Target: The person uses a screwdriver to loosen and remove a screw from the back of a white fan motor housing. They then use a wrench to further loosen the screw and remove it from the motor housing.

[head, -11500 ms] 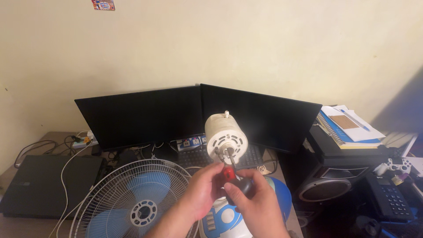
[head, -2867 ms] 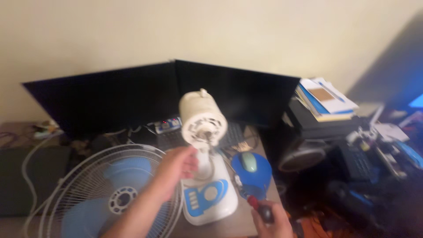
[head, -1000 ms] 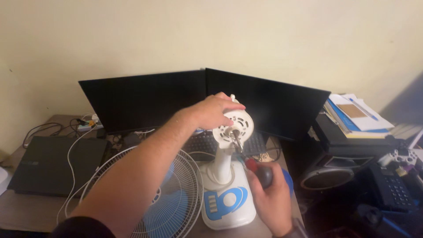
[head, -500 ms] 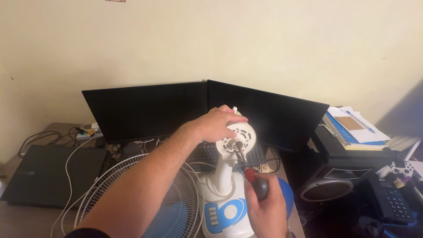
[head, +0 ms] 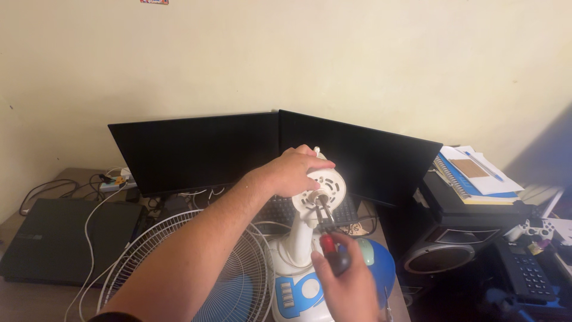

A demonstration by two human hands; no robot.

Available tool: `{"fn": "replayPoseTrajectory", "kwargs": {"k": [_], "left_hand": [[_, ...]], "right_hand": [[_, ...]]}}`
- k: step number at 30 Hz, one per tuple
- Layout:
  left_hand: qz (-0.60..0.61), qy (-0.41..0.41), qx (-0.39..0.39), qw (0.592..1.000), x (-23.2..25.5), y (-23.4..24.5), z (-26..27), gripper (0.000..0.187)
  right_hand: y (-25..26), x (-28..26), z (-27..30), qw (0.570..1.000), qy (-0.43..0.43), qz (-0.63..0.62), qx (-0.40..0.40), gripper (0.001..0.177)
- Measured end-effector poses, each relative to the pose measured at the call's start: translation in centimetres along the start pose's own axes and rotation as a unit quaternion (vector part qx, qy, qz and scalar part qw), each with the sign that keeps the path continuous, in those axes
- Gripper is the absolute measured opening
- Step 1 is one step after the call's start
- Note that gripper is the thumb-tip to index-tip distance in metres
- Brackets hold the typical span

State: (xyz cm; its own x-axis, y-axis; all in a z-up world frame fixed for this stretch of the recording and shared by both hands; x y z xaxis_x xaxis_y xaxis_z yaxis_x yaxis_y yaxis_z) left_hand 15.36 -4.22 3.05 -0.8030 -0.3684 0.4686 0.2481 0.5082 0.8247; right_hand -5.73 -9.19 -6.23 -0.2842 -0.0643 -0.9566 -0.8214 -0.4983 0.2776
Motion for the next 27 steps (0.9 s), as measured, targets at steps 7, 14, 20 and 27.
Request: {"fn": "replayPoseTrajectory", "kwargs": {"k": [7, 14, 20, 27], "left_hand": [[0.008, -0.007, 0.018, 1.0, 0.0, 0.1, 0.6, 0.056], [0.01, 0.01, 0.012, 1.0, 0.4, 0.2, 0.5, 0.056], [-0.004, 0.009, 0.016, 1.0, 0.5, 0.4, 0.5, 0.057], [-0.006, 0.008, 0.01, 1.0, 0.7, 0.3, 0.6, 0.057]], "right_hand": [[1.5, -0.1, -2.0, 0.957, -0.21, -0.194, -0.054, 0.051], [2.3, -2.3, -1.6, 0.888, 0.262, 0.376, -0.025, 0.055], [2.9, -2.1, -1.8, 0.876, 0.337, 0.344, -0.04, 0.052], [2.4, 0.1, -2.7, 0.954, -0.229, -0.171, -0.089, 0.051]]}}
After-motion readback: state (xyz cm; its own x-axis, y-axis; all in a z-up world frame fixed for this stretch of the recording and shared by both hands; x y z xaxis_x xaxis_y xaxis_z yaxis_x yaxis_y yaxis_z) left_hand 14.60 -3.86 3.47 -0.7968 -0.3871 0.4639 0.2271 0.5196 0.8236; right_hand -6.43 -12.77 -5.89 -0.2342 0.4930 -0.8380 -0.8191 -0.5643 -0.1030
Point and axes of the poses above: each hand's wrist, its own z-axis away from the middle knuckle, its own y-axis out of the back of the hand, x = y × z, the point moved 2 cm from there along -z, towards the middle knuckle, and after that the axes turned 14 degrees about x, right-handed, at the moved point
